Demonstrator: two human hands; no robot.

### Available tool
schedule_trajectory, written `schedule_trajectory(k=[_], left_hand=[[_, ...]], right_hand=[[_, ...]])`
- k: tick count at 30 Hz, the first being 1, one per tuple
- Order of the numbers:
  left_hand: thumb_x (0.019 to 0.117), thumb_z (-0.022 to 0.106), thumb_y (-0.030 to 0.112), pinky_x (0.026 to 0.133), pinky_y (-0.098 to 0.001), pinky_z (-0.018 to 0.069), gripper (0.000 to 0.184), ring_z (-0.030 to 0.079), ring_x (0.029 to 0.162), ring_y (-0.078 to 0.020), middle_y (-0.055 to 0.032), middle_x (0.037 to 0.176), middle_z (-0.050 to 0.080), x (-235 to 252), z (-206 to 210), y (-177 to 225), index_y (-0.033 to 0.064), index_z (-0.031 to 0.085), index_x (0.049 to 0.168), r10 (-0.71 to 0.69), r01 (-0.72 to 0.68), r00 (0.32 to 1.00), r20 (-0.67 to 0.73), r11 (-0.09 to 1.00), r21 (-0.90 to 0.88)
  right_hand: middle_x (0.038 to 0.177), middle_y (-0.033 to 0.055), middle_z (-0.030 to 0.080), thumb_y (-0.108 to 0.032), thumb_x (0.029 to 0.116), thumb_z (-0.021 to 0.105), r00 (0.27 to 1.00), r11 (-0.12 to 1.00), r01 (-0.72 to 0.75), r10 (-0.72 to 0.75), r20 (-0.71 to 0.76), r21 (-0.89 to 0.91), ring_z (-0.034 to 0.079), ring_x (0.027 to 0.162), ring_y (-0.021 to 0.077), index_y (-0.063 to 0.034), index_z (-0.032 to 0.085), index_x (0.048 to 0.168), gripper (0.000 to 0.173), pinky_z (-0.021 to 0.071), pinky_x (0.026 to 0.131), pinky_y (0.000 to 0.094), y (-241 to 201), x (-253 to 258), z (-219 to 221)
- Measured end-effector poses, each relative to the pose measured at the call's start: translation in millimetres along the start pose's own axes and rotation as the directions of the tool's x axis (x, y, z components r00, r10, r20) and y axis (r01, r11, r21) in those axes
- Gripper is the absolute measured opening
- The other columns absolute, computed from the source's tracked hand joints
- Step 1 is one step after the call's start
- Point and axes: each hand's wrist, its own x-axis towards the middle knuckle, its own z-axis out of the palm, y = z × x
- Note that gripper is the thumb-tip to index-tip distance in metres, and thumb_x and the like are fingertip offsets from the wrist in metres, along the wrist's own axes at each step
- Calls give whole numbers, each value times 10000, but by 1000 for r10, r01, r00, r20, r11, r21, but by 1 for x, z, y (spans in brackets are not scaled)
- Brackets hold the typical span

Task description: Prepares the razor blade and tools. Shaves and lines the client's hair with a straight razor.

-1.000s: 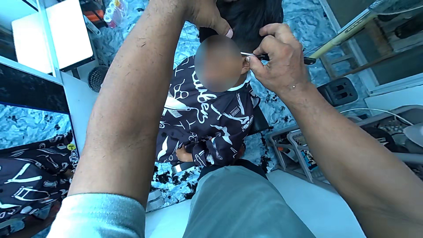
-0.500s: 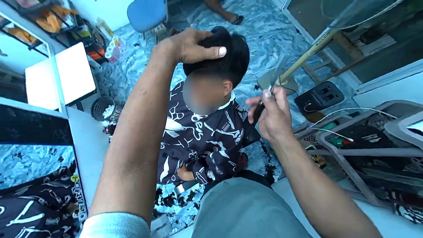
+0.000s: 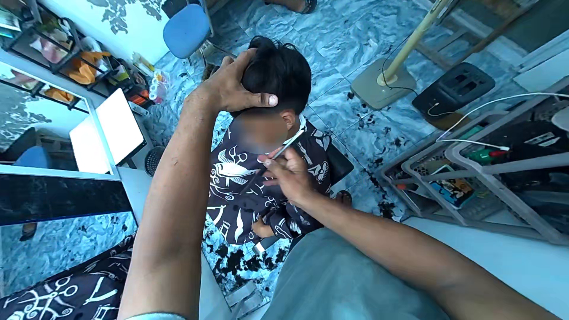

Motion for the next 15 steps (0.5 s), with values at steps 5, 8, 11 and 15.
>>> schedule_trajectory(k=[5,8,11,15], left_hand=[[561,855,742,1085,-609,454,1350,545,1345,-345,-191,1487,520,-4,8,3,254,195,1632,43,-43,999,-3,999,25],[602,849,730,1069,-631,455,1319,558,1330,-365,-187,1473,541,-7,5,13,262,180,1638,-16,15,1000,12,998,59],[644,827,726,1082,-628,447,1272,565,1328,-356,-179,1459,559,-8,2,19,255,190,1639,-38,36,999,24,996,81],[665,805,740,1071,-633,455,1232,585,1306,-343,-169,1429,586,-7,1,21,257,213,1632,-24,22,999,26,996,88]], right_hand=[[1008,161,700,-95,1020,631,985,974,-136,152,-80,179,736,790,296,-37,564,1226,224,642,621,462,2,25,45],[1027,176,684,-79,1018,631,962,938,-207,247,-115,277,726,779,301,-38,549,1249,248,628,603,453,-9,34,63],[1041,174,674,-93,1025,626,948,920,-240,291,-132,309,723,773,295,-39,553,1234,228,631,611,449,-14,41,72],[1029,169,680,-117,1039,611,941,914,-254,309,-137,315,722,774,302,-50,559,1243,221,627,610,448,-18,43,75]])
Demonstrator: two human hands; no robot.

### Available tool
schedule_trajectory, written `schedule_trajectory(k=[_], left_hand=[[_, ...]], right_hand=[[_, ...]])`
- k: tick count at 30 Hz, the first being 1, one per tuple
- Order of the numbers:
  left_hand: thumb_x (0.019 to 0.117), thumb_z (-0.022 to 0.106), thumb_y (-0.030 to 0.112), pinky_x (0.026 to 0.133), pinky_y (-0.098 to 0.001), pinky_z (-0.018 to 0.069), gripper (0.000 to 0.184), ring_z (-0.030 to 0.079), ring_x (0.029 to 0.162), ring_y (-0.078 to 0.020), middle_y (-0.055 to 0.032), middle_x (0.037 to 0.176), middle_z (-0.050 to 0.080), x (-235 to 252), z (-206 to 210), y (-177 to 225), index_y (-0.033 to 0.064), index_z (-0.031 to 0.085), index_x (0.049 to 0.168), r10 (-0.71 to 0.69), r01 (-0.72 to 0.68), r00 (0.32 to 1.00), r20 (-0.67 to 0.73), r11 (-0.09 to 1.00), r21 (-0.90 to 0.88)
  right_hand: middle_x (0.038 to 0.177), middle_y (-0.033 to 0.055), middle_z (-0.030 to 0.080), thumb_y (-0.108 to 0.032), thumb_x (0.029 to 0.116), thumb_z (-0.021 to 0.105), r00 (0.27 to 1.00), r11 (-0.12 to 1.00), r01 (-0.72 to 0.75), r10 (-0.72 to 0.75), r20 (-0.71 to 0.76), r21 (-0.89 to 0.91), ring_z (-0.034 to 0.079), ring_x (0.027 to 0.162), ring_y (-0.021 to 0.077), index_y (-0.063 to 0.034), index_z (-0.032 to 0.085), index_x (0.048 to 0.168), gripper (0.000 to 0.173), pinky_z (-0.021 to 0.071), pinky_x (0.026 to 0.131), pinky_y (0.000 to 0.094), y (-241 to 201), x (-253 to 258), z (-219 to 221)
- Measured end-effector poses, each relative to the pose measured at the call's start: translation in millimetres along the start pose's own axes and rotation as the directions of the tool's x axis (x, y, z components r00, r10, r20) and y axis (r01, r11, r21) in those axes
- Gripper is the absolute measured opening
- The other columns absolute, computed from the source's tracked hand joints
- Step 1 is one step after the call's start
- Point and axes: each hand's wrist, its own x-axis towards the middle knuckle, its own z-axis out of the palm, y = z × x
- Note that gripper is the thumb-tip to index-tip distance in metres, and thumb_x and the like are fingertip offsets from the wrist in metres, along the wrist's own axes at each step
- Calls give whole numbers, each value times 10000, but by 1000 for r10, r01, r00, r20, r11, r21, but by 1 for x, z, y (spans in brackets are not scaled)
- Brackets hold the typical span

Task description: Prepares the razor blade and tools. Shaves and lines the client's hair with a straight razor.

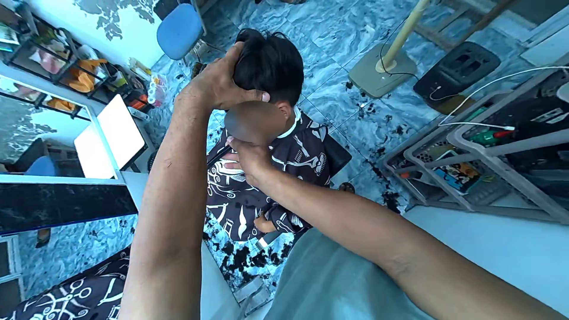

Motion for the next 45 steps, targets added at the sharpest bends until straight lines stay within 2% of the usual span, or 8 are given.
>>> schedule_trajectory(k=[10,16,19,33,37,40,43,45], left_hand=[[679,806,722,1077,-621,455,1199,586,1309,-325,-159,1430,585,2,-2,1,261,229,1623,12,-12,1000,8,1000,-9],[675,796,731,1067,-641,454,1188,586,1308,-335,-154,1422,593,6,-2,-2,270,240,1619,30,-30,1000,4,1000,-1],[678,792,736,1069,-637,456,1189,591,1304,-326,-148,1421,596,7,-3,-3,275,232,1620,32,-32,999,5,999,-1],[683,794,733,1085,-611,456,1181,582,1319,-297,-133,1441,581,11,-3,-6,300,219,1620,29,-29,999,28,999,-24],[661,793,754,1073,-615,468,1191,594,1304,-288,-124,1426,592,16,-2,-11,313,228,1612,37,-36,999,25,999,-31],[672,811,719,1103,-586,452,1200,568,1336,-276,-127,1459,566,15,-1,-9,300,210,1622,38,-36,999,24,997,-65],[719,802,697,1154,-509,433,1178,531,1380,-231,-119,1509,528,11,7,-19,237,225,1638,104,-111,993,-57,983,-149],[791,769,660,1176,-464,418,1097,502,1404,-205,-120,1552,487,5,17,-39,196,255,1642,151,-190,973,-177,953,-236]], right_hand=[[1075,181,671,-111,1053,582,999,996,-53,54,-8,69,723,799,313,-63,529,1315,272,631,632,459,-3,-1,-5],[1065,177,679,-103,1053,579,998,996,-59,57,36,67,725,780,310,-54,555,1263,217,633,623,459,-8,-2,-7],[1067,187,684,-102,1056,568,995,991,-100,99,17,94,728,781,322,-53,533,1305,256,634,626,472,-8,-3,-12],[1074,179,693,-100,1053,570,992,991,-117,114,60,64,730,793,312,-65,546,1295,246,630,621,458,-15,-2,-10],[1082,176,687,-117,1064,544,985,979,-169,164,56,111,724,806,328,-108,512,1402,340,627,641,484,-11,1,-20],[1116,160,689,-149,1082,496,968,960,-246,235,92,135,725,837,312,-98,509,1331,254,625,679,484,-6,5,-36],[1167,139,690,-238,1104,467,937,964,-266,263,232,-17,721,903,289,-106,501,1356,287,618,756,476,-7,-5,-70],[1158,146,707,-227,1104,464,910,958,-159,236,342,-238,728,939,294,-81,526,1370,310,630,776,473,-24,-16,-108]])
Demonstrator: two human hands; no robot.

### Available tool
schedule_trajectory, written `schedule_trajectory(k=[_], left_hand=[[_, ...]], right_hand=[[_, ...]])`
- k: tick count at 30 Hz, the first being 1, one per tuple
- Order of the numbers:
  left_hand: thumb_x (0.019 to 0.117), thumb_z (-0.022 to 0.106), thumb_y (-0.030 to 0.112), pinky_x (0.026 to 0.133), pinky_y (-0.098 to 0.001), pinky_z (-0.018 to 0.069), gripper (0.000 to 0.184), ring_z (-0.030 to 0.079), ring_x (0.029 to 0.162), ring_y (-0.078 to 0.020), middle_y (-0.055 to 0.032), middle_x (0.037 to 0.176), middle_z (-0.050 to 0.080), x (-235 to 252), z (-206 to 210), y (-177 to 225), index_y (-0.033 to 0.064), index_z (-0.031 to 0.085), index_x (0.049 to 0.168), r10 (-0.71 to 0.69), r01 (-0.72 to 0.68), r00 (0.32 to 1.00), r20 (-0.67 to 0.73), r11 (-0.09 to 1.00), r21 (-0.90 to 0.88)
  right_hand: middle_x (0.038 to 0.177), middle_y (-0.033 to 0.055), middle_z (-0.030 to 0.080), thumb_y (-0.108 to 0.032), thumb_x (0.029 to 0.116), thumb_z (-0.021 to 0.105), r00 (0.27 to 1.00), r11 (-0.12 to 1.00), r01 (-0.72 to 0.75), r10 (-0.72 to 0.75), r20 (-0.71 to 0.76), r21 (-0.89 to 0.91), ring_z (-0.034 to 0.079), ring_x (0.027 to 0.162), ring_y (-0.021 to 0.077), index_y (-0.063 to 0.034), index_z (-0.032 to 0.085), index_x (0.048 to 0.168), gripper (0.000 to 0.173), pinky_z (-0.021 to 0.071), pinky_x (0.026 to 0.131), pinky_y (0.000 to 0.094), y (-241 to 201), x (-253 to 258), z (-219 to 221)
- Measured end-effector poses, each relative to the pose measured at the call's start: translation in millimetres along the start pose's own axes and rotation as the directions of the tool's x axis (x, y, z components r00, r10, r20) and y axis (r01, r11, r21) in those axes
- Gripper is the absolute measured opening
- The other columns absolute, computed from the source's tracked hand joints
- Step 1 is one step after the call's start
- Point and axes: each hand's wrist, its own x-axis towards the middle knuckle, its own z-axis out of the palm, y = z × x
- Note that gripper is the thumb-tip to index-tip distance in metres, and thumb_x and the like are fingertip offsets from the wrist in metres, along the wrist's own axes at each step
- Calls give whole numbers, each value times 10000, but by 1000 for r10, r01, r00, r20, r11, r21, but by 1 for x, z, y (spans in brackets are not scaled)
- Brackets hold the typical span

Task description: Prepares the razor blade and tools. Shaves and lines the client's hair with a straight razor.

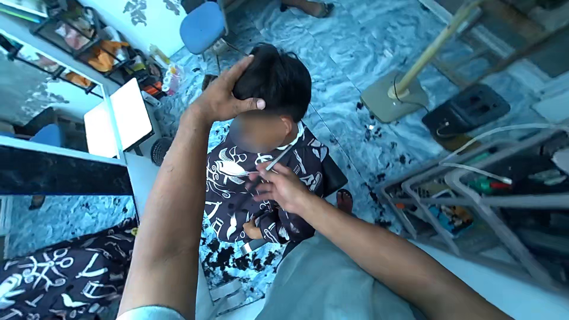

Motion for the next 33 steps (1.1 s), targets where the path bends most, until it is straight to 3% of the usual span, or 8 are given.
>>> schedule_trajectory(k=[4,7,10,14,18,21,27,33], left_hand=[[1050,446,421,926,-431,592,678,665,1174,-242,-144,1501,539,-59,30,-37,90,288,1619,-233,-32,831,-505,886,-463],[1098,108,544,645,-407,614,583,696,717,-193,-11,904,712,-96,84,-1,178,549,1207,-601,-383,245,-761,661,-646],[937,124,836,514,-313,557,735,626,548,-106,66,712,662,-99,183,94,314,641,970,-558,-425,462,-689,543,-724],[938,394,796,510,-331,597,720,687,566,-173,-73,757,723,-49,259,180,145,697,997,-333,-468,777,-535,264,-844],[1067,402,563,521,-337,574,493,635,527,-157,-28,665,657,-39,226,187,148,624,922,-679,-390,469,-564,414,-823],[1102,360,486,635,-385,607,424,679,665,-196,-54,790,652,-34,199,164,96,523,1137,-913,-167,241,-330,296,-940],[1013,633,439,652,-412,602,415,659,747,-222,-92,905,602,5,195,134,73,488,1144,-970,-285,117,-211,171,-943],[908,768,103,610,-360,597,357,646,662,-198,-106,816,607,14,210,130,34,474,1098,-944,-377,36,-327,290,-880]], right_hand=[[1083,110,733,-223,1079,452,949,817,311,-234,214,-487,732,927,247,-30,504,1476,445,645,804,442,-38,-62,-119],[927,33,701,-233,1070,460,972,878,228,-230,47,-421,640,666,128,-56,492,1384,362,574,581,297,-86,-92,-196],[620,-64,596,-284,1105,312,992,939,102,-121,-36,-327,534,461,63,-136,635,1165,361,529,473,255,-121,-100,-227],[518,-73,479,-289,1084,309,923,784,-191,349,165,-591,437,388,46,-100,674,1066,411,447,400,237,-122,-85,-234],[646,-17,543,-210,1072,357,918,726,-256,389,74,-638,495,451,103,-68,594,1273,342,489,417,296,-129,-62,-233],[887,50,645,-135,1035,442,973,743,-16,166,161,-669,629,608,166,-79,509,1417,391,568,481,333,-159,-38,-219],[968,79,719,-184,1012,624,770,6,616,-214,601,-788,681,775,167,-91,694,1211,230,596,718,405,-216,5,-125],[1103,177,645,-201,989,642,724,-491,626,78,686,-606,675,940,372,-78,706,1047,150,567,758,574,-235,57,-61]])
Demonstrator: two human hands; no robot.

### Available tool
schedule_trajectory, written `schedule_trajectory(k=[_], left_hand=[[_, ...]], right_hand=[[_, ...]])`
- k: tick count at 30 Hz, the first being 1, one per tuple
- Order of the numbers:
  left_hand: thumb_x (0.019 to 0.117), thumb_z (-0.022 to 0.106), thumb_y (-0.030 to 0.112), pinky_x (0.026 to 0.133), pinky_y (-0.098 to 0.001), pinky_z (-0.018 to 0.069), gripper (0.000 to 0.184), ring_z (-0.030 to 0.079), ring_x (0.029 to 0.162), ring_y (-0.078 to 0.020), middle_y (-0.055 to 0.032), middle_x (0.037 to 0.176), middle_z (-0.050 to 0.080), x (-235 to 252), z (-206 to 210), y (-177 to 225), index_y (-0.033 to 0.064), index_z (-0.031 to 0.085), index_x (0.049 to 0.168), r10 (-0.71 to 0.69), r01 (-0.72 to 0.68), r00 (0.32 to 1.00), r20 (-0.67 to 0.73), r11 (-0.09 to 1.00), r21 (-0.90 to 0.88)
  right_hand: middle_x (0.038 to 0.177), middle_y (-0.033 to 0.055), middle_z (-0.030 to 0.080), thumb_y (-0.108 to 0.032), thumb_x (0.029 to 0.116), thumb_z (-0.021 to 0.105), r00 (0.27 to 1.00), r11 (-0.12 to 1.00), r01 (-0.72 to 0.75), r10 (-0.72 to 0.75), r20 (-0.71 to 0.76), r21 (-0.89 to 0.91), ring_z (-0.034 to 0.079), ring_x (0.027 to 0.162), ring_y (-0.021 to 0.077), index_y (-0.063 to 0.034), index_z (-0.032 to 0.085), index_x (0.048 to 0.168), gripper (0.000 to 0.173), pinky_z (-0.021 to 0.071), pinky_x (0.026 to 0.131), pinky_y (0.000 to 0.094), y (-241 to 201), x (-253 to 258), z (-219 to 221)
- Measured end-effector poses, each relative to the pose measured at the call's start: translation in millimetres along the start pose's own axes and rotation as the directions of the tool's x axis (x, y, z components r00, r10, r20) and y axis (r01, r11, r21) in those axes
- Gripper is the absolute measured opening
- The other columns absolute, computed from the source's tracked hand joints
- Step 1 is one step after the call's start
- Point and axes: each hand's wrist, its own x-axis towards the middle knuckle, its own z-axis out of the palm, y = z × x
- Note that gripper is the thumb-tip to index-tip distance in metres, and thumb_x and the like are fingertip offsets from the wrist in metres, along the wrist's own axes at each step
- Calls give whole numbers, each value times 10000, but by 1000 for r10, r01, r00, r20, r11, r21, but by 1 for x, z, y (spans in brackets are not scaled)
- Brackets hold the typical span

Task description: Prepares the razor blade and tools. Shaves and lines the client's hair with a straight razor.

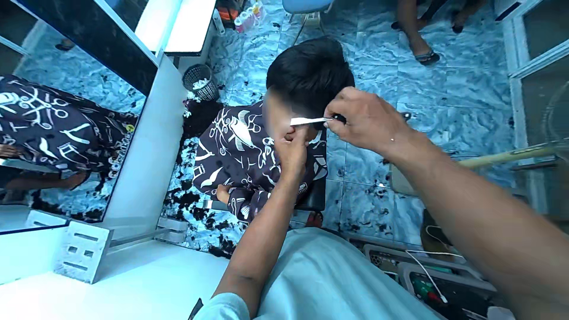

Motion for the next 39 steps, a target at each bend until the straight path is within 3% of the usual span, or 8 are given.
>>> schedule_trajectory(k=[5,24,39], left_hand=[[866,808,93,639,-369,607,370,640,702,-196,-99,849,590,6,1,-8,36,507,1073,34,-36,999,-35,998,-47],[878,816,129,623,-354,614,347,634,692,-187,-87,863,577,13,5,-11,59,511,1030,85,-87,995,-43,996,-37],[868,825,126,624,-370,622,365,636,683,-190,-88,851,574,14,7,-13,53,514,1045,84,-86,995,-62,996,-23]], right_hand=[[1162,190,600,-188,992,623,993,984,0,22,119,-180,672,895,381,-89,712,1026,137,571,688,562,-9,18,-9],[1065,191,627,-173,989,623,994,978,-36,55,90,-207,666,895,399,-58,690,1006,134,554,693,577,-8,29,-13],[1108,182,624,-153,970,639,993,971,-9,36,109,-239,671,904,387,-63,696,998,110,565,696,565,-12,33,-16]])
